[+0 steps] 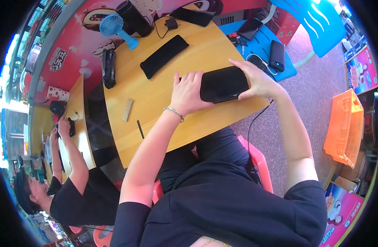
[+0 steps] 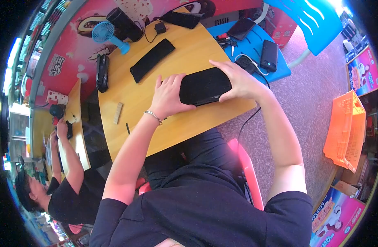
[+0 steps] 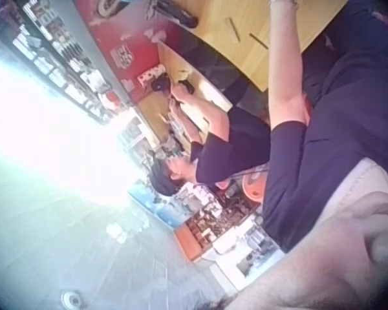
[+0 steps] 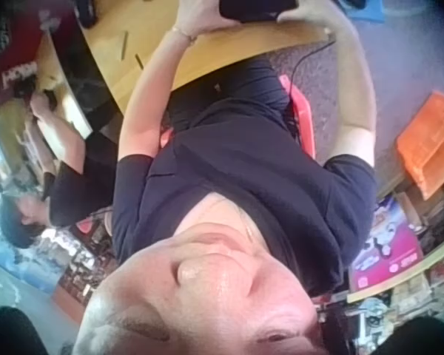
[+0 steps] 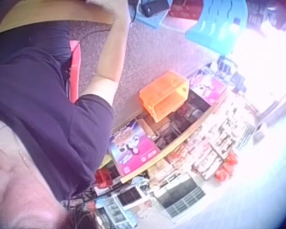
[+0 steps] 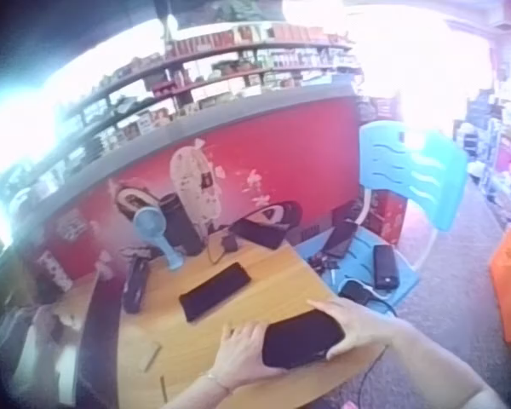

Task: Inspecting, sorting, and organizing black fabric strips into a multi-pocket folder.

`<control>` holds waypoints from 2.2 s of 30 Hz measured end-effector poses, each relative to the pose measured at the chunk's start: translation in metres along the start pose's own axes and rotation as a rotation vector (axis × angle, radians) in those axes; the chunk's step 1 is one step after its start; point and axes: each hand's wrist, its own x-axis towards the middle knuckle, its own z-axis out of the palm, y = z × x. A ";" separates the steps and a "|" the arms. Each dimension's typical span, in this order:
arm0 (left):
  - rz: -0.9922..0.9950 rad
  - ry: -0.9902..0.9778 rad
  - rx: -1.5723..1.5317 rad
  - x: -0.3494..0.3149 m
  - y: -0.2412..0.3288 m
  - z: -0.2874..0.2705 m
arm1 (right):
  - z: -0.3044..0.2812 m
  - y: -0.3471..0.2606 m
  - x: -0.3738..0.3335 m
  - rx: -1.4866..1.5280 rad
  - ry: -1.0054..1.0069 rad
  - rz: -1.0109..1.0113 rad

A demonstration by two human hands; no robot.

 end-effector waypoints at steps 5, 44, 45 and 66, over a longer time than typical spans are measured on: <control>-0.024 -0.011 -0.003 -0.002 0.002 0.004 | 0.001 -0.009 0.002 -0.050 0.013 -0.049; 0.012 0.250 -0.638 -0.008 -0.031 0.021 | 0.013 0.007 -0.016 0.029 0.146 -0.029; 0.013 0.248 -0.638 -0.008 -0.031 0.022 | 0.012 0.006 -0.016 -0.025 0.155 -0.049; 0.042 0.173 -0.522 -0.005 -0.029 0.016 | 0.013 -0.004 -0.010 0.280 0.268 0.136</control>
